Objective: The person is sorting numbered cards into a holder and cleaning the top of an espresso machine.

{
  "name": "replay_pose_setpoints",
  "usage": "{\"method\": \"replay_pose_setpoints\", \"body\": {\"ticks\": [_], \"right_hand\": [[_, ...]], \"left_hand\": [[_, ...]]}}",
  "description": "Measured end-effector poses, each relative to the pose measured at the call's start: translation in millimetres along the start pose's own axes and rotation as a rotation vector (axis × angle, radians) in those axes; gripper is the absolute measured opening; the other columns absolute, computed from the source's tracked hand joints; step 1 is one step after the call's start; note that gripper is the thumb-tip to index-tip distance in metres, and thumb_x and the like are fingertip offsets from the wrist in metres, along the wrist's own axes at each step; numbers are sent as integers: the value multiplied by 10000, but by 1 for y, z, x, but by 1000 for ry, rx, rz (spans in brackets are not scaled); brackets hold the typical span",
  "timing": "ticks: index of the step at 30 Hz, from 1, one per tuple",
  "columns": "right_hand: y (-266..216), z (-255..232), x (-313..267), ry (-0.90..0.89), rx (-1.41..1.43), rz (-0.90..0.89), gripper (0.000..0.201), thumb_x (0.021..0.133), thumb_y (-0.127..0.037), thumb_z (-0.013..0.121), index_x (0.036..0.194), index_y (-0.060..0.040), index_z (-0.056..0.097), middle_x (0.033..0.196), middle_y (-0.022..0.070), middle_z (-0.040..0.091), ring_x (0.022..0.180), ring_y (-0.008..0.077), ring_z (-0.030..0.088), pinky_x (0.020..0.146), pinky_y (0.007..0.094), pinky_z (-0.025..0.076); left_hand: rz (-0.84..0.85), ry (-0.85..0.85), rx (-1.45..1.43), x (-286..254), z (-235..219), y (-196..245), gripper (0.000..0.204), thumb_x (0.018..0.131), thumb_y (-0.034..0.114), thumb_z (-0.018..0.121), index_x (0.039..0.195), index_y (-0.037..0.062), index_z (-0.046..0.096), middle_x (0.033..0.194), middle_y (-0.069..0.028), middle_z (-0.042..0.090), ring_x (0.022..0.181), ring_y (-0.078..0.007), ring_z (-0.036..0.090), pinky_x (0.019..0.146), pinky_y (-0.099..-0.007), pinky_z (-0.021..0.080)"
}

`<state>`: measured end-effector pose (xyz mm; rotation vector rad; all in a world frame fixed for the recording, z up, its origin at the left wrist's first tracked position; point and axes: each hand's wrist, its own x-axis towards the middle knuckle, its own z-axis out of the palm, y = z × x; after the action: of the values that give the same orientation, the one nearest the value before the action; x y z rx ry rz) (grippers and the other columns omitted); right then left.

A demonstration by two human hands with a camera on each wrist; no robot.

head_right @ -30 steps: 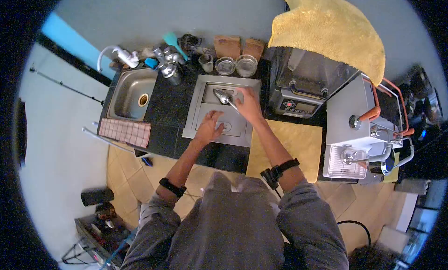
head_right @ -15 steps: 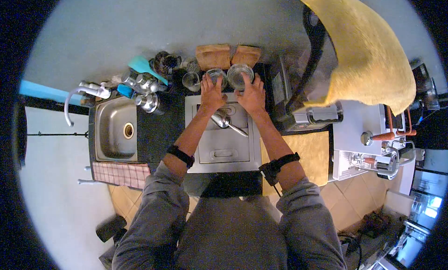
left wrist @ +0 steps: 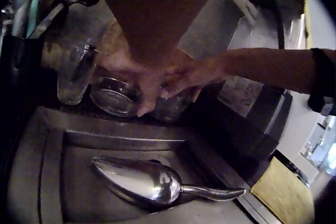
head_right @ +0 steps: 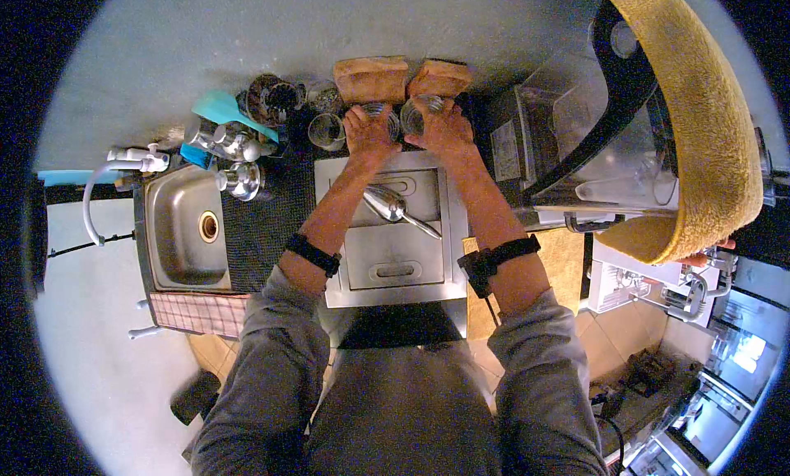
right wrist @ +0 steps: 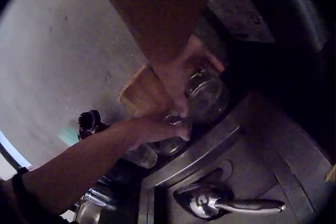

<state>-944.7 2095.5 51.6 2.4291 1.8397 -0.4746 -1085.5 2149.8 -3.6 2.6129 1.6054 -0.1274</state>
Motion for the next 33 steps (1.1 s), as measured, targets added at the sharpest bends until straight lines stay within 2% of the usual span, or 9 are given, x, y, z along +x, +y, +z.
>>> {"method": "replay_pose_setpoints", "body": {"ticks": [1,9,17,20,22,27,29,31,33], "right_hand": [[1,-3,2,-41,-7,-6,964,740,-523,765,1512,-384,205,1354,338,415,1212,489,495,988,501,472],[-7,-11,5,-89,27,33,1019,665,-472,821,1494,-365,240,1415,347,361,1241,494,487,1009,486,466],[-1,-10,-24,166,206,41,1035,586,-428,847,1468,-322,316,1345,289,405,1180,489,511,921,516,515],[-2,-17,-69,295,353,-10,1012,605,-420,843,1466,-319,322,1271,271,441,1147,473,530,911,490,515],[-5,-25,-112,317,442,-3,1004,614,-413,843,1467,-313,323,1257,266,446,1137,463,536,907,478,513],[22,-26,-231,270,683,71,993,618,-319,868,1463,-264,349,1207,228,486,1097,397,571,893,432,511],[47,-6,-279,270,823,-45,1009,611,-322,875,1467,-218,353,1176,209,499,1061,358,570,909,407,492],[67,9,-337,246,778,57,1008,626,-353,867,1473,-220,337,1155,228,505,1056,394,568,909,436,495],[86,13,-399,245,735,205,1009,641,-384,858,1479,-221,320,1134,246,511,1051,430,566,908,464,499]], "left_hand": [[-33,-87,-27,1,-5,1,901,653,507,820,1399,283,366,1372,-333,367,1293,-481,351,1068,-543,259],[-1,-25,-99,-28,-18,3,845,594,485,862,1288,248,444,1263,-288,426,1181,-446,427,979,-518,382],[101,5,-381,-94,-40,-4,968,555,356,898,1389,242,419,1207,-313,452,1153,-478,435,950,-530,430],[109,74,-469,-132,-39,-8,960,581,335,889,1402,233,403,1180,-326,473,1162,-514,438,971,-551,409],[83,-84,-618,-162,-44,-10,976,597,365,883,1428,228,390,1303,-376,377,1247,-546,374,1026,-550,384],[187,-250,-720,-230,-46,1,917,629,331,860,1416,215,404,1266,-366,437,1243,-522,387,1036,-539,385],[285,-334,-762,-250,-48,15,890,635,312,851,1404,199,418,1240,-340,472,1236,-500,400,1045,-530,379],[529,-300,-764,-272,-62,39,894,599,263,863,1370,94,442,1208,-223,521,1105,-399,492,982,-487,408],[643,-377,-775,-292,-74,71,876,601,242,858,1362,98,449,1207,-211,524,1109,-398,487,982,-483,408]]}}
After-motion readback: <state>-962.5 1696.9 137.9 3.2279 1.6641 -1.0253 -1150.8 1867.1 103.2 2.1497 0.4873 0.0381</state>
